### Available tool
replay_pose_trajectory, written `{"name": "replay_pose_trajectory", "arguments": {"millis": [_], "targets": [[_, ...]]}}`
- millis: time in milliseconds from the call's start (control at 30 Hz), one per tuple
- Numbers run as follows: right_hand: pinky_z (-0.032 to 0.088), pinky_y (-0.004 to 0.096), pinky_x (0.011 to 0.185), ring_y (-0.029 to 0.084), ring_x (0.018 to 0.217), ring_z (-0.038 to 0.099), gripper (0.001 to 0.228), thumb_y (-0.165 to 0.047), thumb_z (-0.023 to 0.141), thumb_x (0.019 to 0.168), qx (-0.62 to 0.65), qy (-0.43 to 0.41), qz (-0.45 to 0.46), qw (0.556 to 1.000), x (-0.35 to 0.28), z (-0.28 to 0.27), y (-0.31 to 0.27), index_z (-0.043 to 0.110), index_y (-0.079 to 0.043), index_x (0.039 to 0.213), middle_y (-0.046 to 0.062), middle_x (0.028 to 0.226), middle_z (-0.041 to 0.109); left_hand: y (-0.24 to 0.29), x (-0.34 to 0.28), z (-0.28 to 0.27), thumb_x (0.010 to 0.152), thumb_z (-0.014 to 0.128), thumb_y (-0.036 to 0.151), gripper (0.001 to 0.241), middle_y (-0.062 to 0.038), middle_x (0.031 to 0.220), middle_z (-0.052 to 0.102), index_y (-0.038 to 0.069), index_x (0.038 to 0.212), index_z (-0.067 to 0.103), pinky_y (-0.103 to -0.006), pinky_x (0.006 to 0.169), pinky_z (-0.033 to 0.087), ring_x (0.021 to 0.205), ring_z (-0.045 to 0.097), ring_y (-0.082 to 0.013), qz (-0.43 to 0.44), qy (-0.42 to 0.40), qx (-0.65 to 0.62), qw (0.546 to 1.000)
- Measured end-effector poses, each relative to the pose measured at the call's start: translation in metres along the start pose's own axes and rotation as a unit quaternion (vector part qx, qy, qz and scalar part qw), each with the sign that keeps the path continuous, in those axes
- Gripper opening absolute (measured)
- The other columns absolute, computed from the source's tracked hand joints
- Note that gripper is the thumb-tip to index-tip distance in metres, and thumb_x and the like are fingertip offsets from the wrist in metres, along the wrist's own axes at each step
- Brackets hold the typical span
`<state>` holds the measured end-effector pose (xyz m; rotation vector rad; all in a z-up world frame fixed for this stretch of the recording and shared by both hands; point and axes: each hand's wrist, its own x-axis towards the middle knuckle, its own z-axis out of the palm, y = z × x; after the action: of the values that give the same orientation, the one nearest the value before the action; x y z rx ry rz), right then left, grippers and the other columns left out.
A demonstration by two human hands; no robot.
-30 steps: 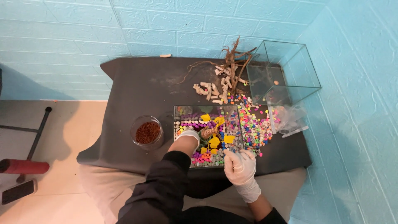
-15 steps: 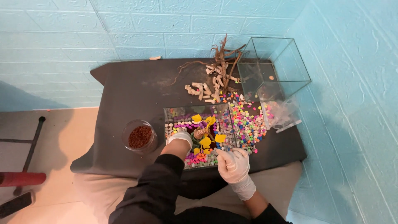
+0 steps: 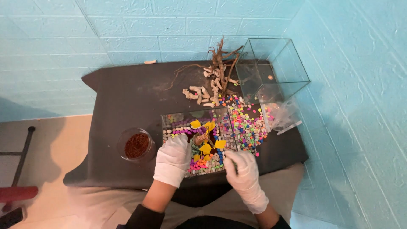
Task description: The person is decorating a small glass tank by carefully placing colorful beads and small yellow ornaments inside to create a decorative arrangement.
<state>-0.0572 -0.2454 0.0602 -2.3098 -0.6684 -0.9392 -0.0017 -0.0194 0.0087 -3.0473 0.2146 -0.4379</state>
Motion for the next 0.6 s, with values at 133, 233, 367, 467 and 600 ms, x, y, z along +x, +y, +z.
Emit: {"name": "replay_pose_trajectory", "arguments": {"millis": [133, 233, 367, 467, 600], "targets": [[0.054, 0.042, 0.077, 0.034, 0.086, 0.065, 0.015, 0.003, 0.063, 0.097, -0.028, 0.031, 0.119, 0.992, 0.000, -0.027, 0.041, 0.068, 0.001, 0.111, 0.016, 0.095, 0.069, -0.008, -0.014, -0.012, 0.087, 0.053, 0.014, 0.013, 0.000, 0.073, 0.062, 0.021, 0.092, 0.062, -0.0384, 0.055, 0.053, 0.066, 0.065, -0.0243, -0.003, 0.055, -0.174, 0.983], [0.056, 0.046, 0.084, 0.039, 0.097, 0.068, 0.012, -0.006, 0.064, 0.099, -0.060, -0.104, 0.331, 0.936, -0.042, -0.021, 0.121, 0.071, -0.004, 0.109, 0.016, 0.099, 0.072, -0.008, -0.012, -0.003, 0.087, 0.057, 0.022, 0.021, 0.001, 0.076, 0.064, 0.024, 0.105, 0.067, -0.0390, 0.062, 0.060, 0.075, 0.071, -0.0252, -0.006, 0.070, -0.205, 0.976], [0.056, 0.046, 0.096, 0.035, 0.116, 0.069, 0.027, -0.022, 0.066, 0.100, -0.070, -0.244, 0.585, 0.770, -0.057, -0.020, 0.128, 0.075, -0.011, 0.122, 0.015, 0.117, 0.077, -0.005, -0.012, -0.008, 0.085, 0.062, 0.022, 0.022, 0.000, 0.074, 0.061, 0.023, 0.106, 0.066, -0.0398, 0.060, 0.059, 0.071, 0.069, -0.0253, 0.013, 0.119, -0.188, 0.975], [0.061, 0.042, 0.088, 0.029, 0.107, 0.073, 0.030, -0.038, 0.072, 0.095, -0.149, -0.266, 0.538, 0.786, -0.115, 0.017, 0.179, 0.079, -0.018, 0.116, 0.006, 0.109, 0.077, -0.008, -0.013, -0.003, 0.086, 0.061, 0.028, 0.021, 0.004, 0.077, 0.063, 0.028, 0.107, 0.067, -0.0374, 0.064, 0.059, 0.073, 0.070, -0.0238, 0.013, 0.099, -0.194, 0.976], [0.061, 0.040, 0.087, 0.030, 0.104, 0.073, 0.027, -0.037, 0.072, 0.095, -0.179, -0.247, 0.496, 0.813, -0.106, 0.018, 0.154, 0.080, -0.016, 0.111, 0.006, 0.103, 0.076, -0.011, -0.015, 0.006, 0.088, 0.061, 0.028, 0.021, 0.003, 0.080, 0.064, 0.027, 0.108, 0.067, -0.0379, 0.066, 0.059, 0.075, 0.070, -0.0246, 0.020, 0.105, -0.200, 0.974]]}}
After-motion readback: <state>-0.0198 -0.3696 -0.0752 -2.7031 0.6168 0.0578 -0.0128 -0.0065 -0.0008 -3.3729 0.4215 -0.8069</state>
